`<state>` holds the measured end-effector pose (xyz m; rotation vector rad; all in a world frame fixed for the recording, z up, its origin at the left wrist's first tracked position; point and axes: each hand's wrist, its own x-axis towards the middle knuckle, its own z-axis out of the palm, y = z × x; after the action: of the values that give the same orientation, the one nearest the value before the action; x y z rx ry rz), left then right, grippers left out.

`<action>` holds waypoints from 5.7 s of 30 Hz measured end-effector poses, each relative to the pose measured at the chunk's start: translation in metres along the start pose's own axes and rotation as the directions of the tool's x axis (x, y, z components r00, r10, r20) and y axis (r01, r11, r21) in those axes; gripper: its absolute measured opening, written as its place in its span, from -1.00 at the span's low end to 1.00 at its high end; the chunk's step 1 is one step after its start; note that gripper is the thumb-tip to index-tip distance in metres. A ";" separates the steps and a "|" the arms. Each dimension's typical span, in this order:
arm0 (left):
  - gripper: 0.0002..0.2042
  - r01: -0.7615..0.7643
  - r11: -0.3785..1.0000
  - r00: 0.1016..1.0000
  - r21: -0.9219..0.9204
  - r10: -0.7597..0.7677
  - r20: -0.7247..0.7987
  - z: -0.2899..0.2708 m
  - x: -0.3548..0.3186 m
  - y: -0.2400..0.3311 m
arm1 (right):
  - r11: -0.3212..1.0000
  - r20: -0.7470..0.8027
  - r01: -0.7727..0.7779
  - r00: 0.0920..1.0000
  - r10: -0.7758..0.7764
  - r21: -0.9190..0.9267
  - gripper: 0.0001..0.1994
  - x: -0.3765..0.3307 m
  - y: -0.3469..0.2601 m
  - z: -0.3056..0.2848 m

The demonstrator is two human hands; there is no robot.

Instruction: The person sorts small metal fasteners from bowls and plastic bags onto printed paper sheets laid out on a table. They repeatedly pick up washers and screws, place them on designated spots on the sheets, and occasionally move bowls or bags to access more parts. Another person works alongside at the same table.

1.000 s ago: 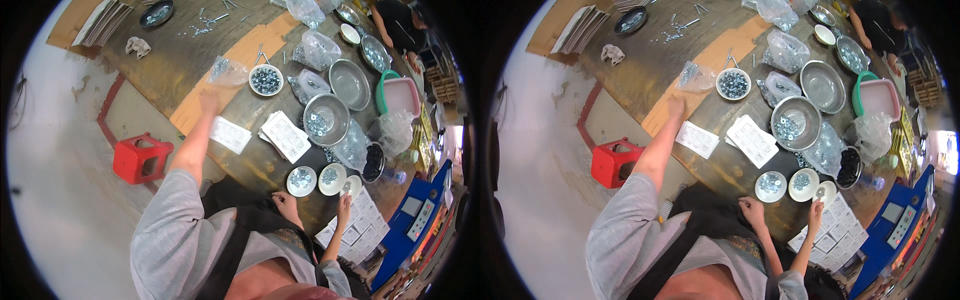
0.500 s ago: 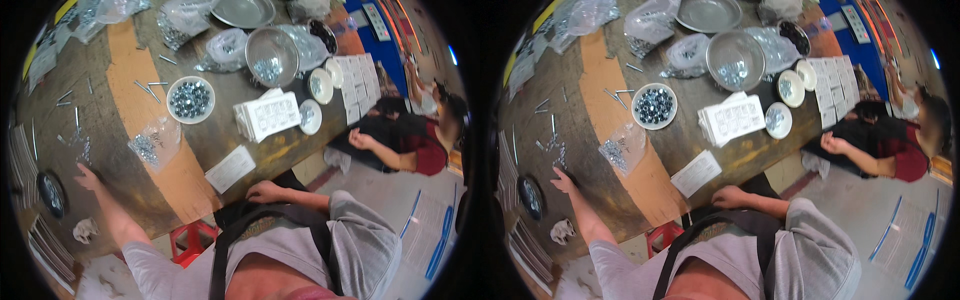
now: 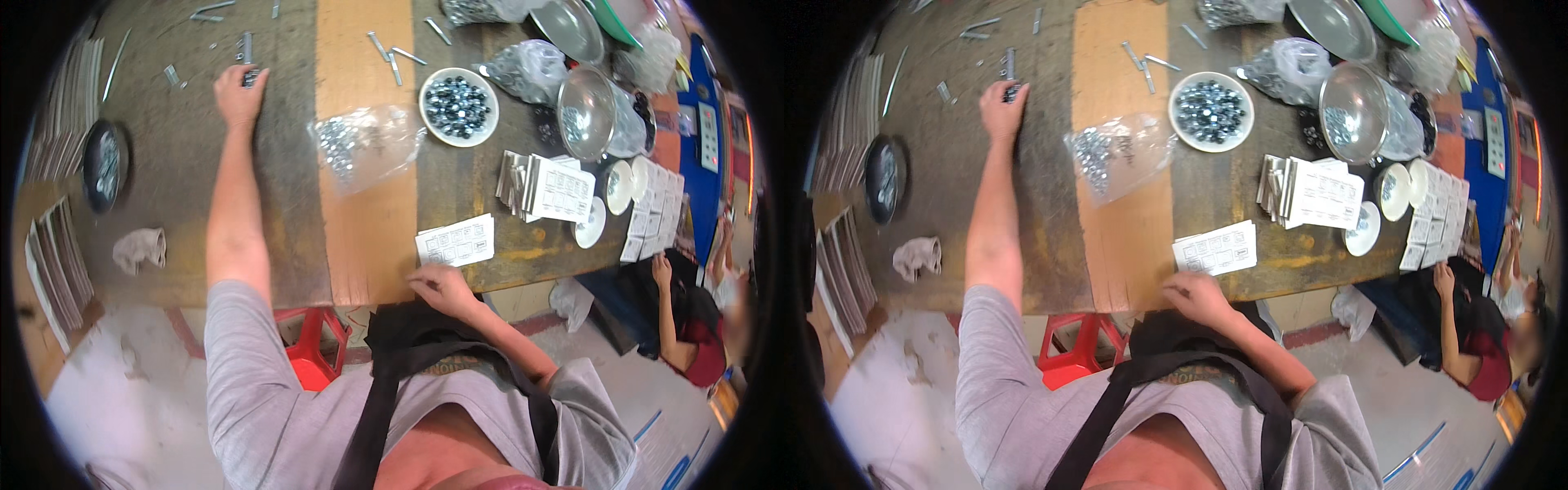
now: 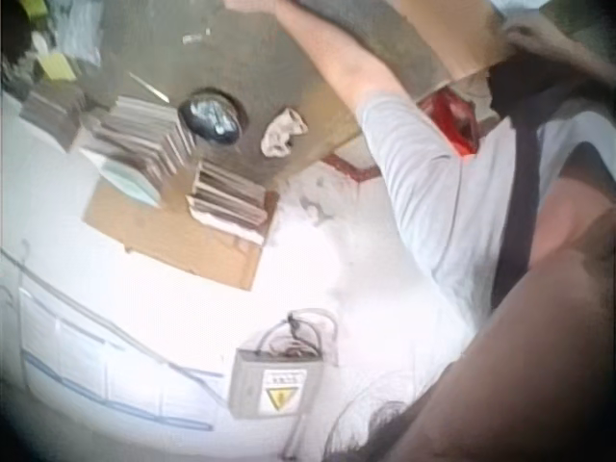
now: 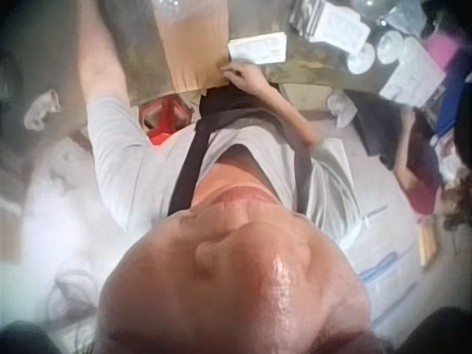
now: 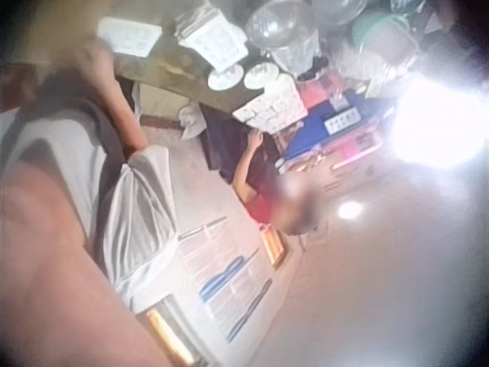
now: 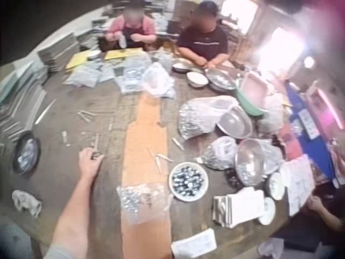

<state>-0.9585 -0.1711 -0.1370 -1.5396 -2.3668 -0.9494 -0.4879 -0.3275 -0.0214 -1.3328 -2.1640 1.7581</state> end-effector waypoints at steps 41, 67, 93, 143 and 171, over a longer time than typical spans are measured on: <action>-0.45 0.397 0.889 0.918 -0.226 -0.383 0.107 -0.125 -0.292 0.176 | 0.890 -0.720 0.320 0.526 -0.453 -0.326 -0.89 0.118 -0.091 0.007; -0.61 0.971 -0.211 -0.085 0.113 0.137 0.987 0.062 -0.354 0.686 | 0.810 -0.857 0.336 0.376 0.351 0.480 -0.90 -0.199 0.253 -0.354; -0.54 0.812 -0.330 -0.373 0.482 0.341 0.863 0.113 -0.328 0.745 | 0.406 -0.369 0.068 0.572 0.732 0.911 -0.82 -0.238 0.266 -0.398; -0.59 0.896 -0.250 -0.314 0.368 0.230 0.921 0.162 -0.336 0.771 | 0.719 -0.533 -0.588 0.498 0.683 0.371 -0.51 -0.185 0.300 -0.460; -0.85 0.801 -0.230 0.529 -0.553 -0.162 0.833 -0.063 -0.370 0.578 | 0.745 -0.536 -0.186 0.586 0.608 0.641 -0.67 -0.204 0.361 -0.366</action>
<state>-0.3014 -0.3363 -0.0136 -0.5205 -2.7313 -3.5096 0.0405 -0.1803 -0.0954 -1.9981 -0.8846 1.3675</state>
